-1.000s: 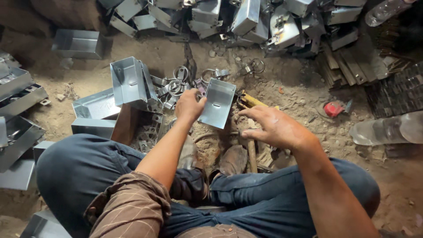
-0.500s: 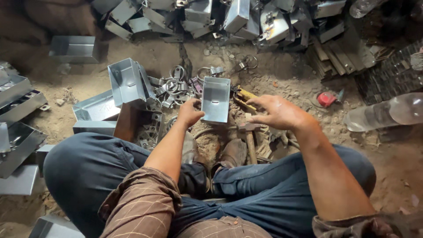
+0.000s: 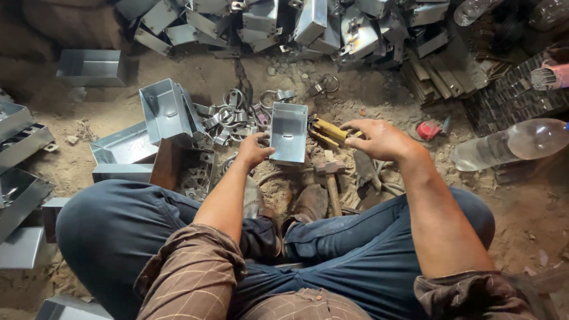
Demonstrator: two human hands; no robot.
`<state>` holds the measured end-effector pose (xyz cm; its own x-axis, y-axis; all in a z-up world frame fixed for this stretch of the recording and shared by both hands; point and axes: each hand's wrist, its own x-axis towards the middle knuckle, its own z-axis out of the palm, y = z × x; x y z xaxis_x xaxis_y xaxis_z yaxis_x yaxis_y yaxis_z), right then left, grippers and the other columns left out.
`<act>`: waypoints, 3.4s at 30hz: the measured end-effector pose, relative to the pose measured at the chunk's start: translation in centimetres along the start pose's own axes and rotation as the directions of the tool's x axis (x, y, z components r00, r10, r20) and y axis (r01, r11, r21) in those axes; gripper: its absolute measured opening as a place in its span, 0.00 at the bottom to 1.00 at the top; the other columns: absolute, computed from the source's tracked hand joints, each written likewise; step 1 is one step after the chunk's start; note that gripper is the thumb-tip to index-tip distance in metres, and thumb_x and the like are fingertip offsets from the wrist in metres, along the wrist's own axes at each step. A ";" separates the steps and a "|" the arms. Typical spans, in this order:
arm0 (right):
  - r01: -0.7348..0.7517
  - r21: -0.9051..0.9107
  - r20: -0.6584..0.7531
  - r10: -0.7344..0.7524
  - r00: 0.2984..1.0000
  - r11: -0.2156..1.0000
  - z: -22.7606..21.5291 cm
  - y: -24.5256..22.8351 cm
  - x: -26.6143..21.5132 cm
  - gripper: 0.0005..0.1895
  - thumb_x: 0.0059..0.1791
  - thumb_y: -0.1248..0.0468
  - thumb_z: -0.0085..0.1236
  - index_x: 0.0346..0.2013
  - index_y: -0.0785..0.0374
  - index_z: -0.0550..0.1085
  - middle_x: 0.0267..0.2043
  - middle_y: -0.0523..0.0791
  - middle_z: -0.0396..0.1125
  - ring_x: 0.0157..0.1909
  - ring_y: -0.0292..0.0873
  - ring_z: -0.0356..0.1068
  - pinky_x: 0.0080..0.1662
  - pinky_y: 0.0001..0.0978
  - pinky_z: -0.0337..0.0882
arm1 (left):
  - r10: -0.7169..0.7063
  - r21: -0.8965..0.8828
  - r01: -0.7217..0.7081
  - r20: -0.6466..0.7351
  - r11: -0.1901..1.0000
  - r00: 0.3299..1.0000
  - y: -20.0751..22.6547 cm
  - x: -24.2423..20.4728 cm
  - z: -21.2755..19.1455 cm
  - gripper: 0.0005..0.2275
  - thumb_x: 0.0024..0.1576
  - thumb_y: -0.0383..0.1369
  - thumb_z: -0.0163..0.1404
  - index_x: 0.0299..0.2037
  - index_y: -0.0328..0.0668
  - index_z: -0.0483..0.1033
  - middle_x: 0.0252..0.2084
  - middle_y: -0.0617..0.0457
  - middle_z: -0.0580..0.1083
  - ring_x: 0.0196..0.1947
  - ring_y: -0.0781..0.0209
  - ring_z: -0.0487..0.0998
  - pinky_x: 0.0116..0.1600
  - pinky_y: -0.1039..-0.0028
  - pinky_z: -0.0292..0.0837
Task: The person sits on the floor and assembles a metal box with a bracket, tapping it into place with a hammer. They then use a welding torch to weld the bracket to the box, producing sparks and smoke.
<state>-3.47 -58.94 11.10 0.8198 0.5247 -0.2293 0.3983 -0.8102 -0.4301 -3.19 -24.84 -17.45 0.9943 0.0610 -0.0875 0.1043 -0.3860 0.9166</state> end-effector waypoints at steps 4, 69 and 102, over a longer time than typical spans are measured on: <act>0.015 -0.028 0.001 -0.015 1.000 0.999 0.1 -0.2 0.2 0.28 0.49 0.49 0.58 0.60 0.55 0.72 0.58 0.52 0.70 0.60 0.54 0.69 0.59 0.42 0.67 | -0.086 -0.036 0.086 0.020 0.996 0.996 0.8 -0.1 0.0 0.24 0.44 0.28 0.66 0.53 0.37 0.79 0.40 0.49 0.81 0.38 0.62 0.81 0.42 0.71 0.80; -0.042 -0.061 0.082 0.047 0.996 0.997 0.7 -7.5 2.8 0.29 0.45 0.47 0.59 0.57 0.58 0.75 0.51 0.53 0.73 0.52 0.54 0.73 0.53 0.43 0.71 | 0.024 0.633 -0.183 0.251 0.752 0.968 25.3 -3.0 -22.1 0.16 0.53 0.45 0.60 0.48 0.51 0.81 0.45 0.46 0.80 0.46 0.44 0.80 0.51 0.57 0.74; 0.082 -0.043 0.075 -0.079 0.994 0.996 2.8 -6.9 2.8 0.28 0.45 0.47 0.60 0.56 0.57 0.74 0.51 0.52 0.72 0.54 0.54 0.71 0.55 0.44 0.71 | 0.001 0.628 -0.218 0.328 0.747 0.945 23.1 -2.3 -21.9 0.19 0.52 0.45 0.59 0.52 0.51 0.80 0.46 0.46 0.80 0.45 0.44 0.81 0.51 0.59 0.75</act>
<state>-5.11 -51.16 10.94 0.7527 0.6051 -0.2595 0.4818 -0.7749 -0.4092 -3.59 -13.78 12.46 0.9467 -0.2443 -0.2098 -0.1252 -0.8796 0.4590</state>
